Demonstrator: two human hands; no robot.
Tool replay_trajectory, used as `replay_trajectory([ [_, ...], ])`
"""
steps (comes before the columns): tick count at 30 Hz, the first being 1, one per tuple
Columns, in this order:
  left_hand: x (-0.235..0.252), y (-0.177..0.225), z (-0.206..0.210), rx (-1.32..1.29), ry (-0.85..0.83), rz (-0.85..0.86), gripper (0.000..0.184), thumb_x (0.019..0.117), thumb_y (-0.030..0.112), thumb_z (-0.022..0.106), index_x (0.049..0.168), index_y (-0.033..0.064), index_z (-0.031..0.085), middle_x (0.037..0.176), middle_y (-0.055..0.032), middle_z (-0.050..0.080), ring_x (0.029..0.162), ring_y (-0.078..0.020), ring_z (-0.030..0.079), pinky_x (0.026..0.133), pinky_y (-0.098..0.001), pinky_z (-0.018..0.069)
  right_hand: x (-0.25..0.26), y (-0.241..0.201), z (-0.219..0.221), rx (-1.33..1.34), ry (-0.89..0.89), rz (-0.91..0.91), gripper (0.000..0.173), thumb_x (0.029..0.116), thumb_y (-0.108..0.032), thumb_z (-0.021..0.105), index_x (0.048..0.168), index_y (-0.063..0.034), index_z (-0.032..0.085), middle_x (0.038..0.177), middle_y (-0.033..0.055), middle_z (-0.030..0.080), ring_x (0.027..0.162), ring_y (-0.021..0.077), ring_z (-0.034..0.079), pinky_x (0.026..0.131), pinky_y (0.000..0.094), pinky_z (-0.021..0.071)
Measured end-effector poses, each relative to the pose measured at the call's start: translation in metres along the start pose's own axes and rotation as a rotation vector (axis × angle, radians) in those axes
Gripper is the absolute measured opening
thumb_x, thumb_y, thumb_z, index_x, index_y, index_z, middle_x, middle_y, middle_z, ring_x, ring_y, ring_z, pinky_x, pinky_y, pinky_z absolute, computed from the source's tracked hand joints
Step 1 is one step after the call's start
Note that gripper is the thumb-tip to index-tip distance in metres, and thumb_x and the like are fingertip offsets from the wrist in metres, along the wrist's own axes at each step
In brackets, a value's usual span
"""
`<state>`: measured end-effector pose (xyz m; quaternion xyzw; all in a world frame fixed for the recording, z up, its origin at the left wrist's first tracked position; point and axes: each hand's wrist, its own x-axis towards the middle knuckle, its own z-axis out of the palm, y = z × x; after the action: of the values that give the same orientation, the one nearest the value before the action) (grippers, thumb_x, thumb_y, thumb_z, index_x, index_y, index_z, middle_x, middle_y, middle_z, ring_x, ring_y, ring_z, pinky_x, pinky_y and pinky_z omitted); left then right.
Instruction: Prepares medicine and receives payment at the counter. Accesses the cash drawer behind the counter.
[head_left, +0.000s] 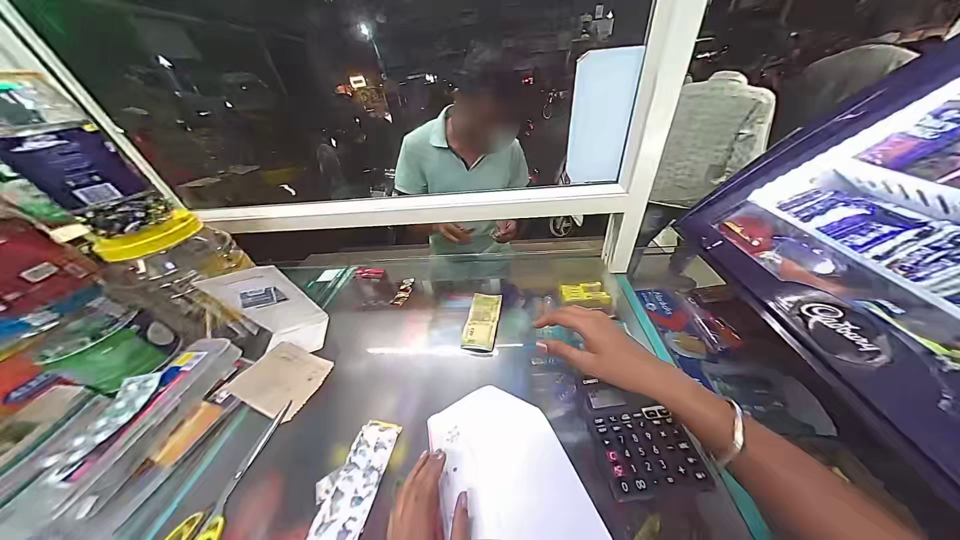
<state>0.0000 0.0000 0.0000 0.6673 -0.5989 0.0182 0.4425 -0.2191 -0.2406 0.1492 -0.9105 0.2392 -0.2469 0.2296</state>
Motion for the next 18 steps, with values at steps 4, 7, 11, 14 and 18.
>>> replay_trajectory([
  [4,-0.001,0.002,-0.001,0.019,0.025,-0.009,0.042,0.0967,0.018,0.061,0.125,-0.0132,0.062,0.127,-0.029,0.066,0.126,-0.0464,0.059,0.109,-0.0586,0.0434,0.063,0.051,0.043,-0.165,-0.249,0.208,0.047,0.1061,-0.035,0.054,0.136,0.0004,0.061,0.137,0.0245,0.061,0.133,0.0392,0.054,0.113,0.0555,0.0379],
  [7,-0.001,0.001,-0.001,0.022,0.028,-0.011,0.041,0.0976,0.018,0.06,0.123,-0.0134,0.063,0.126,-0.0295,0.066,0.127,-0.0462,0.058,0.11,-0.0561,0.0434,0.108,0.061,0.072,-0.102,-0.212,0.312,0.056,0.1064,-0.033,0.054,0.149,0.0022,0.047,0.146,0.0273,0.052,0.139,0.0404,0.048,0.117,0.0539,0.0349],
  [11,-0.003,0.001,-0.001,0.023,0.029,-0.017,0.039,0.097,0.018,0.06,0.122,-0.0122,0.064,0.125,-0.0295,0.066,0.125,-0.0462,0.059,0.107,-0.0568,0.0442,0.156,0.07,0.084,-0.117,-0.251,0.582,0.074,0.0974,-0.03,0.07,0.153,0.0044,0.036,0.152,0.033,0.04,0.143,0.0492,0.038,0.114,0.0634,0.0331],
  [14,-0.002,0.0,0.0,0.021,0.032,-0.015,0.039,0.097,0.018,0.06,0.122,-0.0114,0.065,0.126,-0.0286,0.066,0.126,-0.0454,0.059,0.108,-0.056,0.0439,0.175,0.072,0.084,-0.131,-0.346,0.684,0.082,0.0854,-0.023,0.083,0.148,0.0081,0.041,0.148,0.0343,0.044,0.138,0.0479,0.044,0.11,0.0619,0.0372],
  [18,-0.004,-0.002,-0.001,0.013,0.033,0.001,0.039,0.0965,0.018,0.06,0.121,-0.0126,0.064,0.126,-0.0292,0.066,0.126,-0.0451,0.058,0.109,-0.0546,0.0433,0.167,0.068,0.081,-0.136,-0.469,0.6,0.044,0.0886,-0.013,0.078,0.12,0.0118,0.061,0.118,0.0299,0.062,0.111,0.0401,0.059,0.095,0.0585,0.0443],
])
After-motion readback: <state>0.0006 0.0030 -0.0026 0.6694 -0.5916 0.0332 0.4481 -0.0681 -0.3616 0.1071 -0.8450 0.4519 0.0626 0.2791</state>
